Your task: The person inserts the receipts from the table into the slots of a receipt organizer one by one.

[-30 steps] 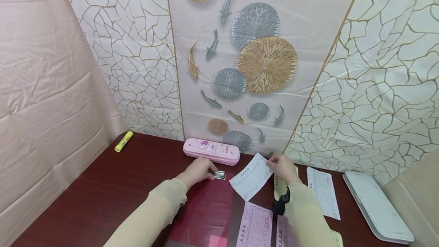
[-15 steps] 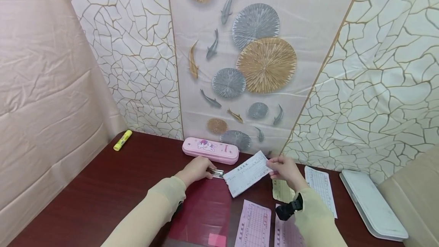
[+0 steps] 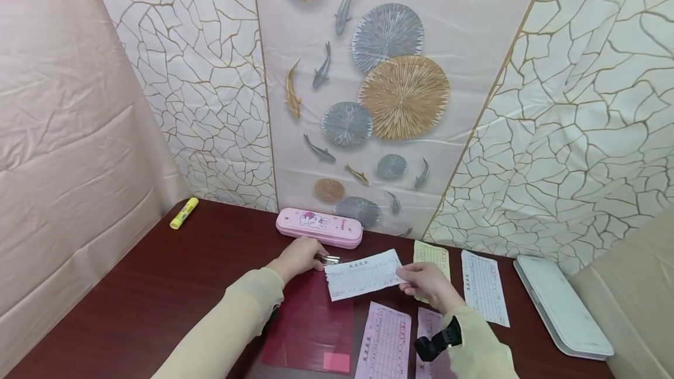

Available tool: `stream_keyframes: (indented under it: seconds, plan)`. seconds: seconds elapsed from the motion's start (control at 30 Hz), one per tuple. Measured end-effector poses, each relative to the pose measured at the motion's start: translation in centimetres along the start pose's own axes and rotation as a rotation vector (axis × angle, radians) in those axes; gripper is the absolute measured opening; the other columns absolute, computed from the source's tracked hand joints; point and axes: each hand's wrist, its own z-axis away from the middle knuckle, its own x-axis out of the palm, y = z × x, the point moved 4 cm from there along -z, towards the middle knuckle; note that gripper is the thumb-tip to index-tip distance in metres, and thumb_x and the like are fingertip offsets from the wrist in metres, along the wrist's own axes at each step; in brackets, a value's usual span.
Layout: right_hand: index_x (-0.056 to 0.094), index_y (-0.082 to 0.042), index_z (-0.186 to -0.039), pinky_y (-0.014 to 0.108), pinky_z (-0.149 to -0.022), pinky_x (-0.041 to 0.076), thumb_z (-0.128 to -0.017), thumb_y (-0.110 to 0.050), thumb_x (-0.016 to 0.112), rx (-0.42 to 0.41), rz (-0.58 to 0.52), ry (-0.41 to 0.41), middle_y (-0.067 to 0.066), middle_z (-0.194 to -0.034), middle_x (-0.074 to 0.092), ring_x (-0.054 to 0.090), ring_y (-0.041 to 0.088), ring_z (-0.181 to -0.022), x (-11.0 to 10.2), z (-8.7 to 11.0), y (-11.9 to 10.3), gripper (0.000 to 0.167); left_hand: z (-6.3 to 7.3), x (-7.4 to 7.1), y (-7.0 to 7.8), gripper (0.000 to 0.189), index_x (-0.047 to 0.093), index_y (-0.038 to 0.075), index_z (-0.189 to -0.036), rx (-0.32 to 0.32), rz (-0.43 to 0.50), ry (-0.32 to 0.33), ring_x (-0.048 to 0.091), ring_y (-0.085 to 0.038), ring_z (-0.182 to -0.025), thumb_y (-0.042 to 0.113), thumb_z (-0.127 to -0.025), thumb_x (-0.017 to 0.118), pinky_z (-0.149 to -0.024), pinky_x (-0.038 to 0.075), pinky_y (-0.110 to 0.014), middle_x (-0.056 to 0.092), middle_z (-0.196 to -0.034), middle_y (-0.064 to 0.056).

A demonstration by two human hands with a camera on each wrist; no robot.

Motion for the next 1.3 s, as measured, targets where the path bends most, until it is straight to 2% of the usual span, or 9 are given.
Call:
stream_keyframes:
  seconds: [0.2,0.33,0.53,0.67,0.83,1.13,1.3]
  plan:
    - [0.048,0.021,-0.115,0.02,-0.061,0.054,-0.092,-0.005,0.059,0.04,-0.047,-0.013,0.006,-0.078,0.062,0.063,0.009,-0.063,2.2,0.1,1.3,0.037,-0.1,0.1,0.0,0.015,0.078,0.015,-0.088,0.004,0.017,0.008,0.062,-0.008,-0.083,0.017,-0.073,0.081,-0.079,0.05,-0.024,0.071,-0.085,0.008]
    - [0.044,0.021,-0.118,0.024,-0.065,0.056,-0.091,-0.005,0.059,0.046,-0.063,-0.069,0.011,-0.082,0.066,0.067,0.013,-0.067,3.7,0.3,1.4,0.041,0.0,0.3,0.0,0.019,0.077,0.015,-0.092,-0.006,0.007,0.01,0.064,-0.009,-0.09,0.018,-0.074,0.081,-0.082,0.05,-0.024,0.072,-0.09,0.007]
    - [0.043,0.021,-0.119,0.025,-0.064,0.057,-0.091,-0.007,0.061,0.062,-0.099,-0.141,0.011,-0.079,0.068,0.068,0.014,-0.067,5.9,0.7,1.4,0.043,0.2,0.3,0.1,0.017,0.077,0.016,-0.093,-0.033,0.003,0.004,0.064,-0.009,-0.092,0.019,-0.076,0.079,-0.084,0.05,-0.024,0.072,-0.093,0.007]
    - [0.047,0.018,-0.116,0.027,-0.064,0.057,-0.09,-0.011,0.063,0.089,-0.104,-0.121,0.013,-0.078,0.068,0.069,0.017,-0.066,7.0,0.7,1.3,0.042,0.2,0.1,0.3,0.019,0.077,0.016,-0.095,-0.039,-0.014,-0.007,0.064,-0.01,-0.097,0.021,-0.077,0.078,-0.087,0.049,-0.025,0.072,-0.096,0.007]
    - [0.054,0.015,-0.112,0.028,-0.061,0.057,-0.089,-0.016,0.065,0.135,-0.079,-0.042,0.014,-0.075,0.068,0.069,0.018,-0.063,8.1,0.4,1.2,0.041,0.3,-0.1,0.4,0.018,0.077,0.016,-0.096,-0.048,-0.016,-0.014,0.064,-0.01,-0.099,0.02,-0.078,0.078,-0.087,0.049,-0.025,0.072,-0.096,0.007]
    - [0.054,0.012,-0.102,0.025,-0.056,0.056,-0.09,-0.01,0.061,0.116,-0.116,-0.034,0.011,-0.07,0.064,0.067,0.016,-0.059,10.1,-0.2,0.8,0.026,0.6,-0.4,0.4,0.023,0.076,0.015,-0.1,-0.057,0.018,-0.018,0.063,-0.012,-0.104,0.02,-0.078,0.078,-0.092,0.047,-0.025,0.072,-0.1,0.006]
    - [0.055,0.013,-0.102,0.026,-0.055,0.056,-0.089,-0.008,0.062,0.13,-0.115,0.021,0.014,-0.071,0.066,0.066,0.016,-0.056,10.8,-0.7,0.8,0.026,0.5,-0.3,0.3,0.026,0.076,0.016,-0.101,-0.055,0.023,-0.022,0.063,-0.012,-0.104,0.022,-0.077,0.079,-0.091,0.048,-0.026,0.072,-0.101,0.006]
